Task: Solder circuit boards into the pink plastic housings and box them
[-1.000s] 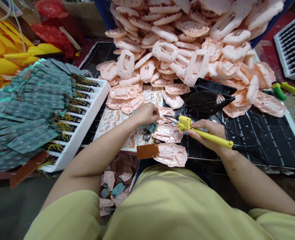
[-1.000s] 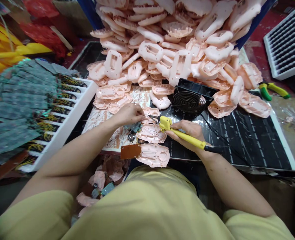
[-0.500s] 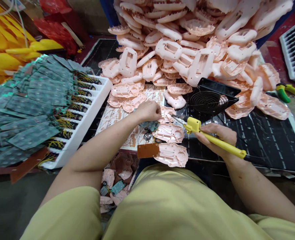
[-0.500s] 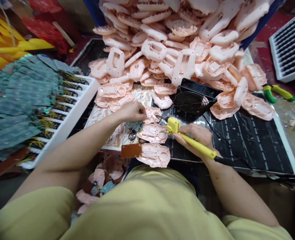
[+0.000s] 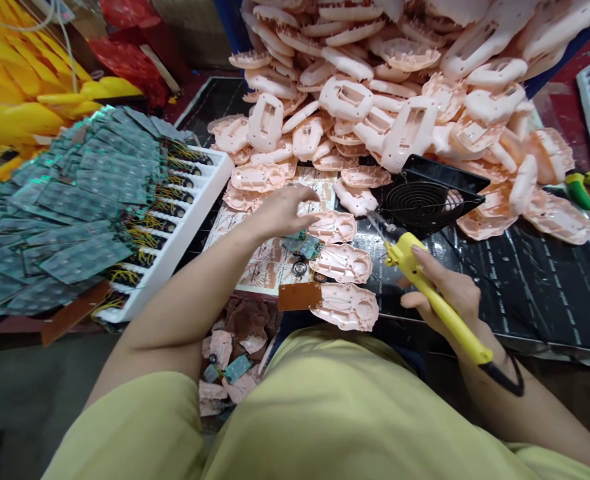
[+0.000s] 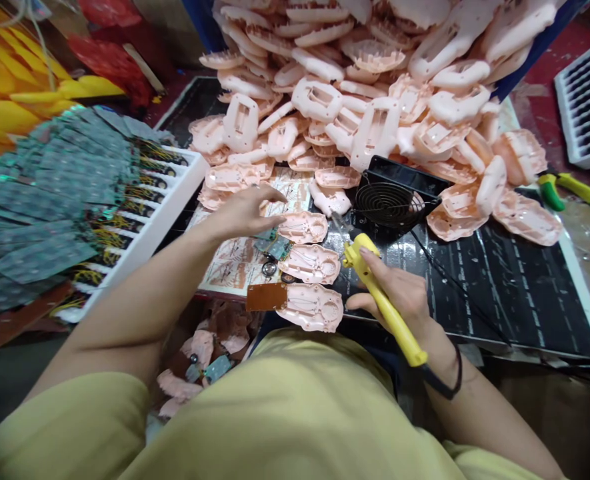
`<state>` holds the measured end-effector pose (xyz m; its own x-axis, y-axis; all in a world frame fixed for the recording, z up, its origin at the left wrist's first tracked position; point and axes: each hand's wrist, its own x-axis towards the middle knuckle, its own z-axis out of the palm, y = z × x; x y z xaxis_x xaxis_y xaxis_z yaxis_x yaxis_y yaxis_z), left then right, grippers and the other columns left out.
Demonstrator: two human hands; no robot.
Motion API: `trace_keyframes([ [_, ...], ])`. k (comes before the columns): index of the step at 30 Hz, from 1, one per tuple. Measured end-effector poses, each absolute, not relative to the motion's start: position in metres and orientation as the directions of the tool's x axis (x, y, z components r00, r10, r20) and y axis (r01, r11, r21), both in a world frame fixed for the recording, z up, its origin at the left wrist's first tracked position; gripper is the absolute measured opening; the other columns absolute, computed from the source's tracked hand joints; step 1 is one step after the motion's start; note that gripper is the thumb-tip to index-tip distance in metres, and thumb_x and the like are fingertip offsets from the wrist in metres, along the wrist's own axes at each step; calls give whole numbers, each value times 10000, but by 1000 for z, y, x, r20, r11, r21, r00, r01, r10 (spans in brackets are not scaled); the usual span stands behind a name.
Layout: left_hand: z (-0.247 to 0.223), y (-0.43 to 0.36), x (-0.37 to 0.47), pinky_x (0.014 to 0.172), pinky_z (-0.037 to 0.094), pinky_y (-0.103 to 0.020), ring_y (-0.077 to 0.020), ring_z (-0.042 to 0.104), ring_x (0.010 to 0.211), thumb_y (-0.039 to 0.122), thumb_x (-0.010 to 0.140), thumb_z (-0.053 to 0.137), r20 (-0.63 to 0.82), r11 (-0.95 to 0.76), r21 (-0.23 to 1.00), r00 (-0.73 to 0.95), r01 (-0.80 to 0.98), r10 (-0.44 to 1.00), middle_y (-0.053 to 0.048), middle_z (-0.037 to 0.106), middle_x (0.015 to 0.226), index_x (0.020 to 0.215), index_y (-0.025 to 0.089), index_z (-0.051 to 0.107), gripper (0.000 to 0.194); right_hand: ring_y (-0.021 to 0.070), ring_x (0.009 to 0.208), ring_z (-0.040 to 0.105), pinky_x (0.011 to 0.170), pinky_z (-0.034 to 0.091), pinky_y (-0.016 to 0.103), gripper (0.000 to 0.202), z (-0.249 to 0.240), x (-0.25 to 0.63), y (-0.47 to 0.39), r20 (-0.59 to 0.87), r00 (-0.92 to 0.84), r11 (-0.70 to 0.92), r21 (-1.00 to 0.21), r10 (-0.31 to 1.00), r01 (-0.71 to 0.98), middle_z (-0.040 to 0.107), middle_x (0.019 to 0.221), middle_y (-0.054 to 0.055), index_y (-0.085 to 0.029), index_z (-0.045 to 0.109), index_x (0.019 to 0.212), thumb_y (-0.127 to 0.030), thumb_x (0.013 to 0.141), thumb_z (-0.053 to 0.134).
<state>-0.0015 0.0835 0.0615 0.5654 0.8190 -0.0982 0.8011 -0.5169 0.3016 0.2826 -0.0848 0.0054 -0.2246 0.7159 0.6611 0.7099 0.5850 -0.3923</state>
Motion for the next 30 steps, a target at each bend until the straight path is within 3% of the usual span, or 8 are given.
trace_keyframes([
  [4, 57, 73, -42, 1083, 352, -398, -308, 446, 1325, 534, 781, 689, -213, -594, 333, 672, 732, 709, -157, 459, 1457, 1430, 172, 429, 787, 128, 637, 683, 626, 558, 226, 310, 14, 279, -97, 547, -383, 641, -427, 745, 637, 720, 783, -7, -248, 595, 1205, -249, 897, 628],
  [6, 44, 63, -51, 1127, 281, -455, -354, 354, 1389, 579, 750, 710, -261, -647, 259, 697, 717, 668, -198, 371, 1510, 1489, 163, 341, 924, 174, 816, 708, 784, 584, 295, 315, 8, 271, -101, 510, -442, 667, -450, 738, 594, 728, 901, 36, -231, 606, 1131, -353, 852, 683],
  [9, 29, 47, -49, 1135, 236, -495, -364, 403, 1344, 583, 790, 673, -214, -676, 124, 685, 726, 697, -217, 462, 1425, 1481, 137, 356, 882, 277, 1031, 667, 998, 506, 509, 612, -7, 253, -106, 467, -521, 699, -442, 714, 562, 708, 1045, 105, -210, 577, 1156, -610, 714, 721],
  [11, 27, 40, -44, 1120, 266, -474, -339, 496, 1251, 577, 805, 657, -171, -675, 89, 679, 732, 714, -191, 570, 1300, 1430, 136, 437, 796, 294, 1091, 641, 1039, 459, 560, 589, -16, 241, -108, 454, -551, 713, -423, 701, 559, 696, 1096, 114, -217, 560, 1164, -592, 737, 715],
  [15, 35, 36, -41, 1015, 402, -416, -307, 578, 1129, 572, 792, 646, -134, -561, 231, 597, 795, 791, -152, 625, 1217, 1362, 152, 510, 721, 244, 1007, 668, 934, 543, 441, 322, -24, 229, -106, 529, -481, 704, -391, 699, 593, 706, 990, 83, -228, 546, 1121, -346, 851, 676],
  [20, 45, 21, -38, 944, 458, -349, -266, 603, 1096, 567, 834, 567, -189, -444, 497, 592, 746, 783, -134, 607, 1271, 1402, 155, 460, 710, 221, 881, 678, 771, 579, 365, 359, -25, 227, -100, 559, -418, 670, -385, 716, 634, 695, 1009, 77, -240, 530, 1171, -362, 861, 664],
  [26, 37, -22, -26, 1050, 382, -489, -431, 416, 1325, 675, 687, 716, -219, -572, 196, 604, 796, 766, -209, 244, 1566, 1542, 223, 240, 1078, 261, 961, 672, 821, 572, 418, 470, -36, 226, -98, 611, -369, 673, -394, 700, 626, 696, 1046, 97, -243, 517, 1195, -425, 809, 714],
  [30, 27, -19, -24, 1038, 412, -447, -368, 497, 1263, 498, 741, 736, -155, -578, 243, 619, 779, 770, -196, 327, 1516, 1508, 214, 338, 909, 287, 1026, 663, 842, 568, 443, 510, -44, 229, -100, 678, -295, 678, -408, 674, 611, 683, 1106, 122, -239, 494, 1201, -383, 782, 748],
])
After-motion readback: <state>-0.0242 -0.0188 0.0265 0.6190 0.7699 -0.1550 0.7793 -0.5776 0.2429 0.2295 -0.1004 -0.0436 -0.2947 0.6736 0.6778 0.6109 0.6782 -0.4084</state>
